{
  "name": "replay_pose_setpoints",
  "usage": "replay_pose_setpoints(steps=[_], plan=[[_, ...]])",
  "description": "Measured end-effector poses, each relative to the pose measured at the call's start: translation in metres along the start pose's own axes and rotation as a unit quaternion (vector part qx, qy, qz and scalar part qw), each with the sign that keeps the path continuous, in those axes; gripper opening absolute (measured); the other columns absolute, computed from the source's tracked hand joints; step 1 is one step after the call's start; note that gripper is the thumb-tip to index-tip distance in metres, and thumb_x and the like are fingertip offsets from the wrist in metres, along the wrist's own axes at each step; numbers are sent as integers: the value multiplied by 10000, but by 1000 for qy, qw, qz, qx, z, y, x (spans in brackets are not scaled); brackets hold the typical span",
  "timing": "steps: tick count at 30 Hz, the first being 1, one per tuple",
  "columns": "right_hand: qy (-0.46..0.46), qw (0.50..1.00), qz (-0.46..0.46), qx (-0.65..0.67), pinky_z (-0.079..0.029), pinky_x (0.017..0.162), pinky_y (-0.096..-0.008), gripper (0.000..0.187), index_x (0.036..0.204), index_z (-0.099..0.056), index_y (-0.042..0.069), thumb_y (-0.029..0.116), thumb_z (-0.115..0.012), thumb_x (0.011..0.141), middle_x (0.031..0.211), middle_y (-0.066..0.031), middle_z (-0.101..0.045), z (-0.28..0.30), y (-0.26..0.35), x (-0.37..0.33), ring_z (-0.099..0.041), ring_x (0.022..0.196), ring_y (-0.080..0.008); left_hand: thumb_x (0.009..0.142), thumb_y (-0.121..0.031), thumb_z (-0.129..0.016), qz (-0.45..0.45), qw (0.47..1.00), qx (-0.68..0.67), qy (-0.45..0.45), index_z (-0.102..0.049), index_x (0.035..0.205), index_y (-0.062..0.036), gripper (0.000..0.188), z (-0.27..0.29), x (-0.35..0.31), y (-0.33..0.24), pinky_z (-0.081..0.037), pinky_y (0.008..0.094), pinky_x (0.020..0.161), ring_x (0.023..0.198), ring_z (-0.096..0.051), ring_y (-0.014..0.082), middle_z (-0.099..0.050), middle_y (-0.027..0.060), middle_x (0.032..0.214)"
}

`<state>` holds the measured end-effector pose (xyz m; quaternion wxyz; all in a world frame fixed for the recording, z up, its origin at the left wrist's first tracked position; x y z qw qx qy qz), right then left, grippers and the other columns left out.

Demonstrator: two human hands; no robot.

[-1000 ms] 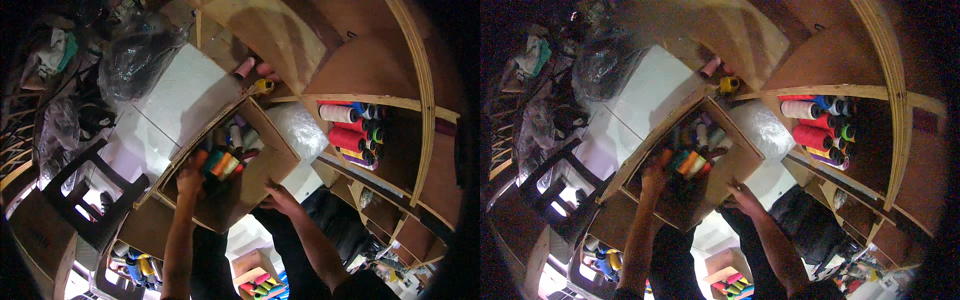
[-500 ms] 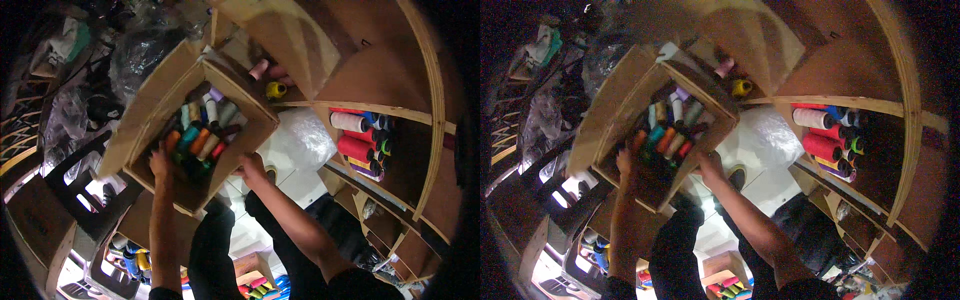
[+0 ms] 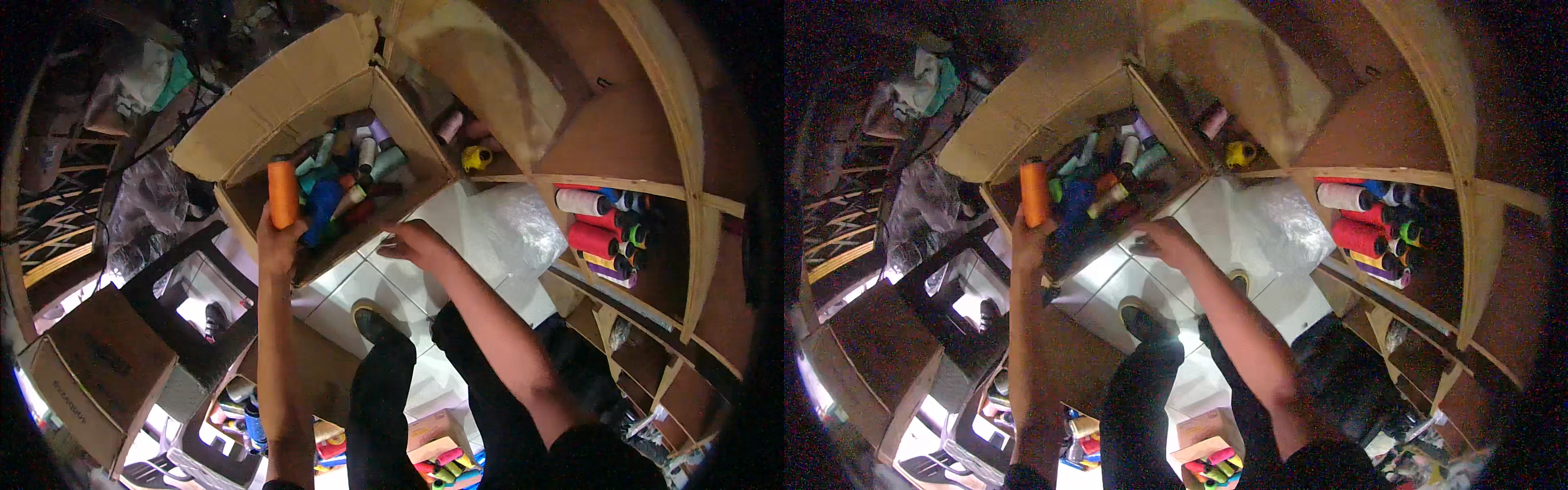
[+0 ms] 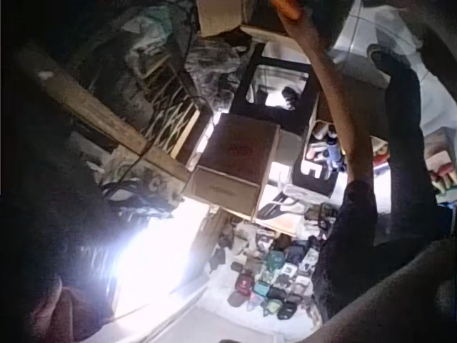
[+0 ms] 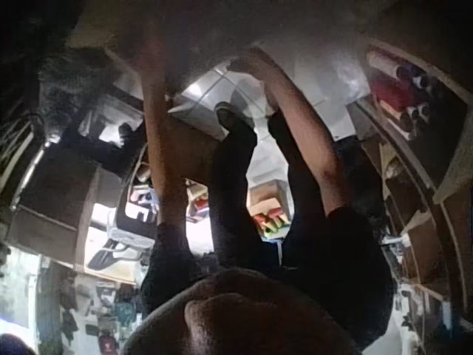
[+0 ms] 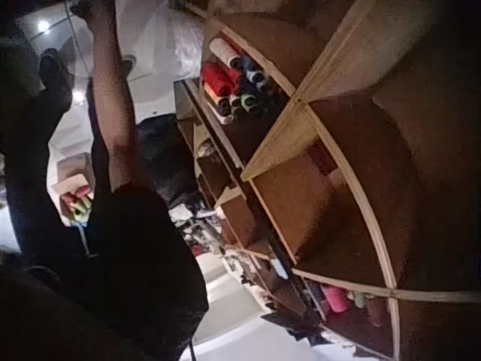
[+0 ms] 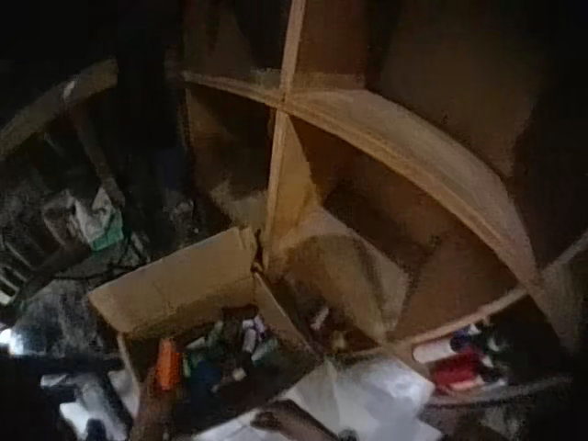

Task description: The person organizes thread spools by taking them from a cardboard box and placing them onto wooden shelves.

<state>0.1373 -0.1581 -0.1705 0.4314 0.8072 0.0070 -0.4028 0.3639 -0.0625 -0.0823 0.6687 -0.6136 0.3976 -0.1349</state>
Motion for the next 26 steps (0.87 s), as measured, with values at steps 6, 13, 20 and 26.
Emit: replay_pose_setpoints(steps=[6, 13, 20, 26], plan=[[50, 989, -79, 112, -541, 783, -328, 405, 1125, -526, 37, 276, -649, 822, 1117, -88, -556, -85, 109, -55, -601, 921, -195, 700, 15, -658, 148, 969, -198, 21, -457, 1185, -87, 535, -12, -34, -25, -492, 309, 799, 906, -558, 151, -559, 53, 1024], [-38, 997, 40, 63, -530, 765, -295, 358, 1122, -543, 40, 222, -643, 830, 970, -40, -611, -59, 161, -44, -596, 892, -126, 653, 18, -711, 36, 988, -113, 104, -449, 1203, -53, 613, -78, -10, -80, -472, 290, 814, 957, -528, 147, -514, 32, 1066], [-299, 692, 349, -557, -440, 851, -384, 577, 1177, -506, 76, 64, -709, 637, 1184, -151, -458, -44, 259, -68, -495, 1044, -328, 701, 7, -682, 141, 978, -103, 110, -452, 1221, -58, 573, -102, 41, -94, -537, 295, 665, 876, -584, 149, -567, 50, 1020], [-254, 594, 395, -653, -408, 924, -383, 615, 1145, -544, 108, 7, -693, 557, 1204, -104, -467, -15, 281, -65, -472, 1109, -313, 716, -31, -701, 83, 956, -123, 252, -464, 1176, -51, 518, -157, 59, -126, -536, 295, 683, 858, -585, 141, -566, 55, 984]])
Point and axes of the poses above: each hand's wrist, its own x-axis towards the middle knuckle, its own z-axis out of the back of the hand, y = z × x, the point moved 8 cm from there along x, towards the middle knuckle
